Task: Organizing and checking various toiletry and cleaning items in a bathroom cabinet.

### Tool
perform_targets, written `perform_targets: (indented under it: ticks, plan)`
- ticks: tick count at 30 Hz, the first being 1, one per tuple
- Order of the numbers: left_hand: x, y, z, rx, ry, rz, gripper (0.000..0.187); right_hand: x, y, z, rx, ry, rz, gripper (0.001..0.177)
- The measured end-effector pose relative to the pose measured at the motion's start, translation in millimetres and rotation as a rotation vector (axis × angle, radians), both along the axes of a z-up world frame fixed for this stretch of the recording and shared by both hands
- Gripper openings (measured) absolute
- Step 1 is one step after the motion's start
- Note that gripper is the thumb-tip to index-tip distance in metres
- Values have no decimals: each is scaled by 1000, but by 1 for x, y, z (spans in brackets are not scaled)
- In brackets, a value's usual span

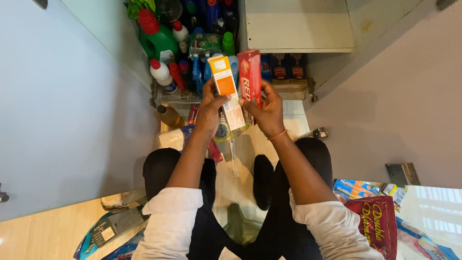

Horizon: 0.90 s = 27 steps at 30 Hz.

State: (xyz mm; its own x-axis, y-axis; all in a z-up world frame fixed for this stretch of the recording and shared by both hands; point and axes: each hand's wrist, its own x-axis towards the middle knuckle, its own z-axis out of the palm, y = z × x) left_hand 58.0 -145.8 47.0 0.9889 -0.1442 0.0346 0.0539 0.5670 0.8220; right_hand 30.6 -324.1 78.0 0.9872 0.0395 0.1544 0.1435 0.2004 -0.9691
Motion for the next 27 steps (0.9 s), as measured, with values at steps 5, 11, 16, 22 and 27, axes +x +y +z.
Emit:
perform_targets:
  ticks: [5,11,16,22,27]
  plan:
    - [-11,1,26,140,-63,70,74,-3,3,11,4,-107,-4,73]
    - [-14,1,42,132,-41,72,81,-4,5,12,-15,-121,13,77]
    - [-10,2,37,151,-4,130,86,-6,-1,16,24,-51,-89,57]
    - [-8,-2,30,157,-28,201,91,-7,5,3,102,-177,17,58]
    - [-12,-2,24,183,-77,188,91,-7,10,0,-39,-94,58,54]
